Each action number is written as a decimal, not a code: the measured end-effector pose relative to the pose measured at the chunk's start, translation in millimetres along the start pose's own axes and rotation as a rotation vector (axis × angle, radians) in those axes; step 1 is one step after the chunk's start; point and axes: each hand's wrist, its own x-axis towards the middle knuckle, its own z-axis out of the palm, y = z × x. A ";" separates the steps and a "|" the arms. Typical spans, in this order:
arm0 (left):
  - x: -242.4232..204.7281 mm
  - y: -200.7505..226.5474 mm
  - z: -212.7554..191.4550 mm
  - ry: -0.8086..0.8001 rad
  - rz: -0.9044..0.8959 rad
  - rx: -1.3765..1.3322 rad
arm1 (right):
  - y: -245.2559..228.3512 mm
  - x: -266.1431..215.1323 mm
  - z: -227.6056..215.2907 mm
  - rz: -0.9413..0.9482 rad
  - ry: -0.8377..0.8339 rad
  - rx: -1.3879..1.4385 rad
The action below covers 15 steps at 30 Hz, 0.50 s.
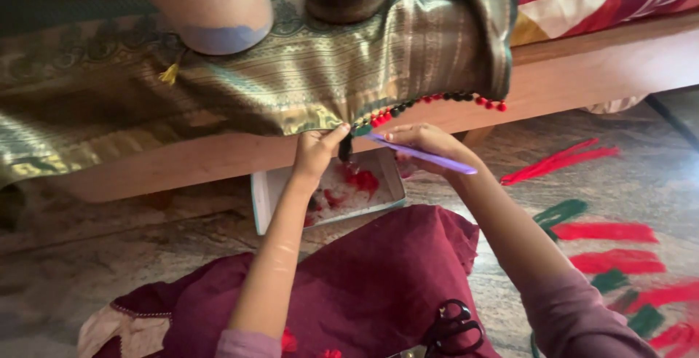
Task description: Attaching decorative red and green tassels to the edge of a sari.
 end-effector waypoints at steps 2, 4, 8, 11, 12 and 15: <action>-1.1 3.4 -0.5 -0.004 0.019 -0.035 | 0.6 0.4 -0.3 -0.007 -0.069 0.007; -1.0 2.5 0.5 -0.018 0.037 -0.075 | -4.8 -5.5 3.3 -0.014 -0.126 0.014; 0.6 -13.2 -4.0 -0.041 -0.051 -0.153 | -8.9 -13.2 9.8 0.061 -0.042 -0.243; -2.4 -13.6 0.2 -0.044 -0.053 -0.168 | 24.7 -16.3 4.2 -0.429 -0.036 -0.820; -4.1 -10.1 2.0 -0.048 -0.058 -0.172 | 39.4 -17.7 3.4 -0.966 -0.043 -1.269; -7.4 -17.1 9.7 0.028 0.030 0.004 | 83.6 -38.3 42.5 0.182 0.356 -1.149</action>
